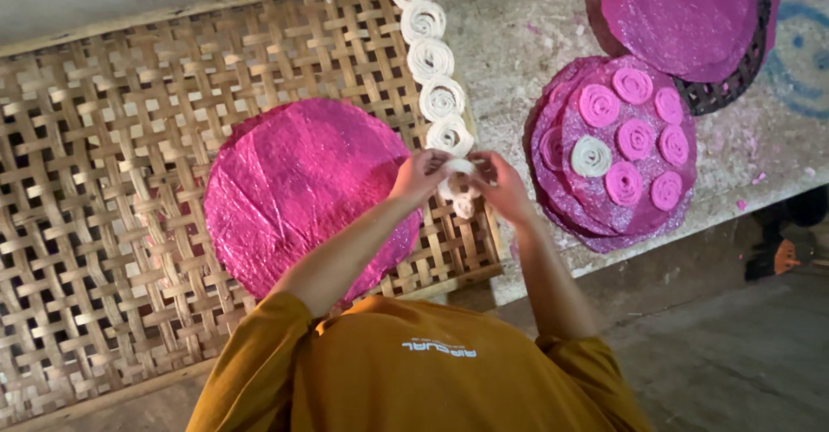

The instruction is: The person arranges white and pink rolled paper or fabric pieces on a woven bamboo tray. They place the rolls in rows and patterns on pink circular bases, then move the completed arrangement to a nearby table.

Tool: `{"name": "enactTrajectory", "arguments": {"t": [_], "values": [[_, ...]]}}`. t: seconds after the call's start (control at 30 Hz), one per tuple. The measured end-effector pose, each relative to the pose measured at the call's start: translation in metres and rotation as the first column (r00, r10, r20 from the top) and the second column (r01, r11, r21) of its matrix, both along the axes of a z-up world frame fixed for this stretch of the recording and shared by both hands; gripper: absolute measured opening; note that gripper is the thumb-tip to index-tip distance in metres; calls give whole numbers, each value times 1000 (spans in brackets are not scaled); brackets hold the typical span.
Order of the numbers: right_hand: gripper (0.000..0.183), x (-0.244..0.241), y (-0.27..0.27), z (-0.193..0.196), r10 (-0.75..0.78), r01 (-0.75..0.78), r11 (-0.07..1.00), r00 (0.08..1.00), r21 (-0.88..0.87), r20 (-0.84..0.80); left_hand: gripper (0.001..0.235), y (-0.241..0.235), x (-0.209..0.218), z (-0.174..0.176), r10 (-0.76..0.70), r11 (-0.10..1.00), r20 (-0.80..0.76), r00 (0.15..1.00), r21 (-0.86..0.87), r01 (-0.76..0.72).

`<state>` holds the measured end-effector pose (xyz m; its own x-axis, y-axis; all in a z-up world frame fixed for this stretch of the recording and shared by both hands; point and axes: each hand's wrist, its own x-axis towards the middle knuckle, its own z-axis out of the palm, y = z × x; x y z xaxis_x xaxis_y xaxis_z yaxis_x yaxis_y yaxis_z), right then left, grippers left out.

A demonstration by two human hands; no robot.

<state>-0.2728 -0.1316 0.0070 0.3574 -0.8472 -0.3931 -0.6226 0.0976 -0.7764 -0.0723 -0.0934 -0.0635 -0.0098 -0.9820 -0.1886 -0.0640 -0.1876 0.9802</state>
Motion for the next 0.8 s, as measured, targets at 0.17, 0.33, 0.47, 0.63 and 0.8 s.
{"name": "enactTrajectory", "arguments": {"t": [0.17, 0.33, 0.47, 0.63, 0.8], "values": [[35, 15, 10, 15, 86, -26, 846, 993, -533, 87, 36, 5, -1, 6, 58, 998, 215, 975, 7, -61], [20, 3, 37, 28, 60, -151, 823, 982, -547, -182, 37, 13, 1, 20, 89, 982, 205, 975, -182, -52], [19, 2, 69, 32, 143, -316, 756, 934, -573, -326, 32, 9, -1, 25, 109, 956, 103, 989, -285, -76], [14, 1, 69, 22, 123, -240, 662, 969, -710, -213, 33, 3, 0, 16, 77, 988, 214, 974, -145, -46], [15, 11, 40, 3, 54, -71, 877, 997, -475, -49, 32, 1, 0, 4, 71, 991, 157, 985, -122, -52]]}}
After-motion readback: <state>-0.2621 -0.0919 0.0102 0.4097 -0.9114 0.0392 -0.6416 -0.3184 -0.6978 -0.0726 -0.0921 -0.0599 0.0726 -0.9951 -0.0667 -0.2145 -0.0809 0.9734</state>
